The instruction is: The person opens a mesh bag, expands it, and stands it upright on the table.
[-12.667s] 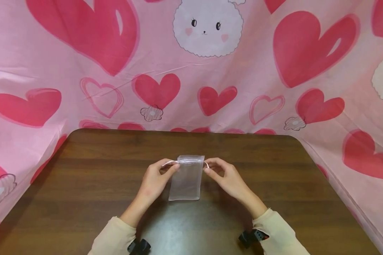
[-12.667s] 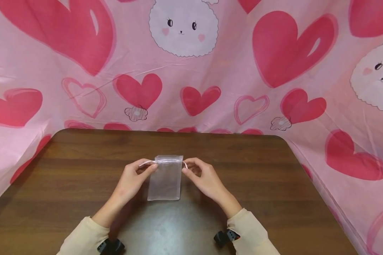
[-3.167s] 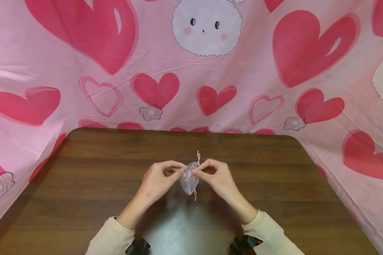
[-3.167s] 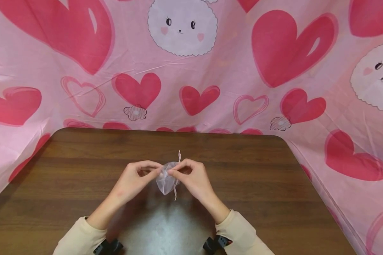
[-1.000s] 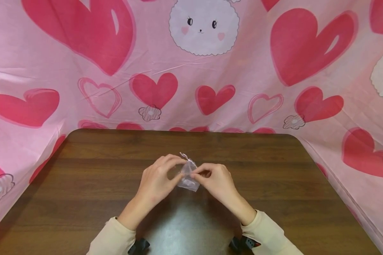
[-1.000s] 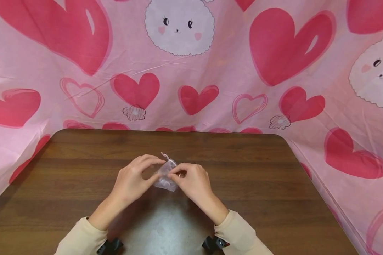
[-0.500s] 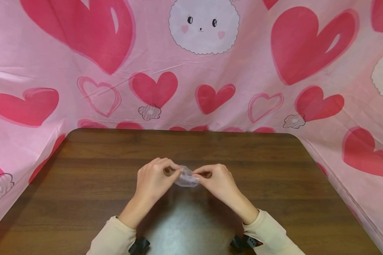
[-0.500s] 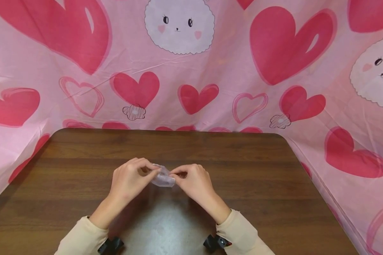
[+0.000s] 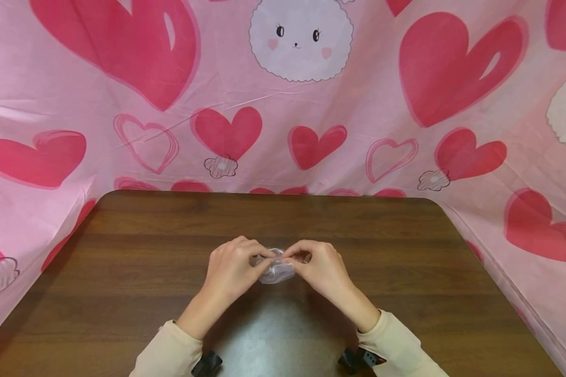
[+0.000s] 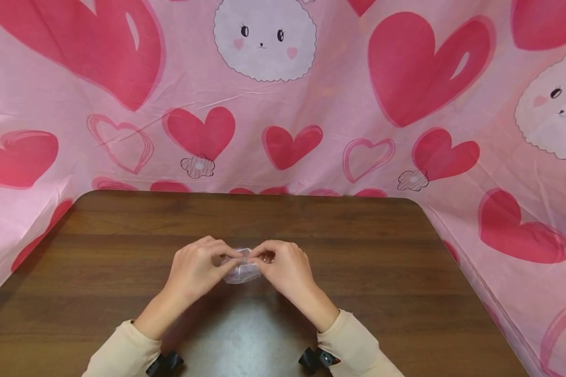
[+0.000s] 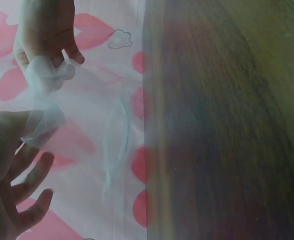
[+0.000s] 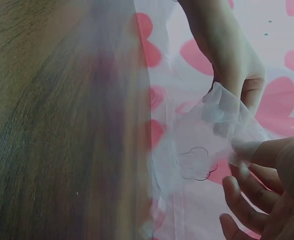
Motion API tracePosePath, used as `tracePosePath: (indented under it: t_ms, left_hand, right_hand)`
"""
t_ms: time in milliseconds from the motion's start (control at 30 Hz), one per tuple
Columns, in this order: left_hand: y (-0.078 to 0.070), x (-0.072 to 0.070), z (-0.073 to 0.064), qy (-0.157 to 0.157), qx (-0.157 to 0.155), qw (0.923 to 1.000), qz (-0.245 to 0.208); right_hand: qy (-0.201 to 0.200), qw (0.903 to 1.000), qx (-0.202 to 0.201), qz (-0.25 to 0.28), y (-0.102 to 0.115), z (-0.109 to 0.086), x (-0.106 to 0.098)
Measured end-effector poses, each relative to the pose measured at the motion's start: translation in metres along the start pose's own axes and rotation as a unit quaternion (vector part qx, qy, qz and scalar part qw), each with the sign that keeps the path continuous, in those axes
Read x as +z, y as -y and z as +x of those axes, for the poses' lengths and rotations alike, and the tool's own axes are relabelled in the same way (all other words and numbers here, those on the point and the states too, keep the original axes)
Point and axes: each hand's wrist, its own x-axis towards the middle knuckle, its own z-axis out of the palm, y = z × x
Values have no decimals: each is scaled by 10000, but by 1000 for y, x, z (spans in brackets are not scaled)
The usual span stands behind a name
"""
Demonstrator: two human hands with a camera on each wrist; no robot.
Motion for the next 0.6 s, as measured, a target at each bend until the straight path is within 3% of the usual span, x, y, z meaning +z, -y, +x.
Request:
tracePosePath:
  t_ms: [167, 400, 500, 600]
  left_hand:
    - [0, -1, 0, -118, -286, 9995, 50]
    - [1, 1, -1, -507, -19, 9984, 258]
    - [0, 2, 0, -657, -11, 9973, 330]
    - [-1, 2, 0, -669, -208, 9971, 284]
  right_hand:
    - [43, 9999, 94, 44, 1, 0, -1]
    - [-2, 9985, 327, 428, 7, 0, -3]
    - [-21, 9985, 476, 255, 12, -1, -2]
    - [0, 9985, 551, -61, 15, -2, 1]
